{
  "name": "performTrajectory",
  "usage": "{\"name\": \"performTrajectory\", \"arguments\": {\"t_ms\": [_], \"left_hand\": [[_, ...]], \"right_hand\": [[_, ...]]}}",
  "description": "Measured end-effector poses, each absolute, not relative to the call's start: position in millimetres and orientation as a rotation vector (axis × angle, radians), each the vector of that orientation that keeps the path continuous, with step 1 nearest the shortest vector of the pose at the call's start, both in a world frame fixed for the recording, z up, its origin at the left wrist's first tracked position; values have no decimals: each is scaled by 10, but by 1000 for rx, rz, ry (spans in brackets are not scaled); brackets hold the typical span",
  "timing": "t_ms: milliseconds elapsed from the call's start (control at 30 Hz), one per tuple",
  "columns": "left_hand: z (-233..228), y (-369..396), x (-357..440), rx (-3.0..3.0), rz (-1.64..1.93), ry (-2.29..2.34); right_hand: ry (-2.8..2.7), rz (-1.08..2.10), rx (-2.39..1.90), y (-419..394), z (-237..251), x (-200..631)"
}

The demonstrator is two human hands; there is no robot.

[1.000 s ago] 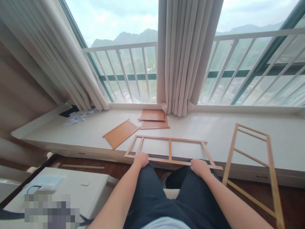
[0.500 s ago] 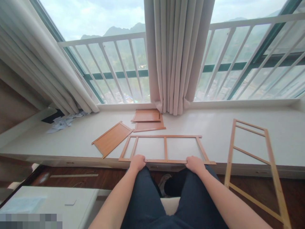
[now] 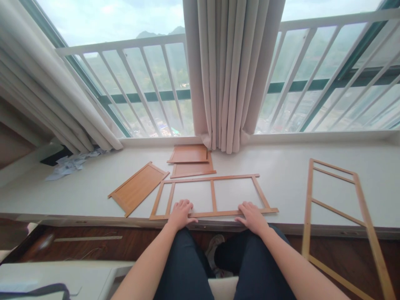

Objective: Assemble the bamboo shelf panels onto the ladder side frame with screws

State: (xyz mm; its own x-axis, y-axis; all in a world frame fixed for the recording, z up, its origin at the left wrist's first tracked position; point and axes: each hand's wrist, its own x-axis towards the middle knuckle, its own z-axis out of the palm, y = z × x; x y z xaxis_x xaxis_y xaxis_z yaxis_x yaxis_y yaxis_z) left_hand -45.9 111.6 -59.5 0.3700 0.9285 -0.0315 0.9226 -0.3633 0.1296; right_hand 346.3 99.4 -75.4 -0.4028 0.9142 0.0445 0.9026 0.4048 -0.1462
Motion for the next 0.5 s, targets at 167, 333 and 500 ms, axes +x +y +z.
{"name": "performTrajectory", "arguments": {"t_ms": [167,333,500], "left_hand": [[-705,1228,-501,2477,128,1714],[-706,1341,-474,2455,54,1734],[-647,1369,-448,2414,42,1757]], "right_hand": [[-2477,59,-1713,1028,-995,3438],[-2480,68,-1834,1075,-1154,3359],[-2441,40,-1866,1094,-1157,3303]]}}
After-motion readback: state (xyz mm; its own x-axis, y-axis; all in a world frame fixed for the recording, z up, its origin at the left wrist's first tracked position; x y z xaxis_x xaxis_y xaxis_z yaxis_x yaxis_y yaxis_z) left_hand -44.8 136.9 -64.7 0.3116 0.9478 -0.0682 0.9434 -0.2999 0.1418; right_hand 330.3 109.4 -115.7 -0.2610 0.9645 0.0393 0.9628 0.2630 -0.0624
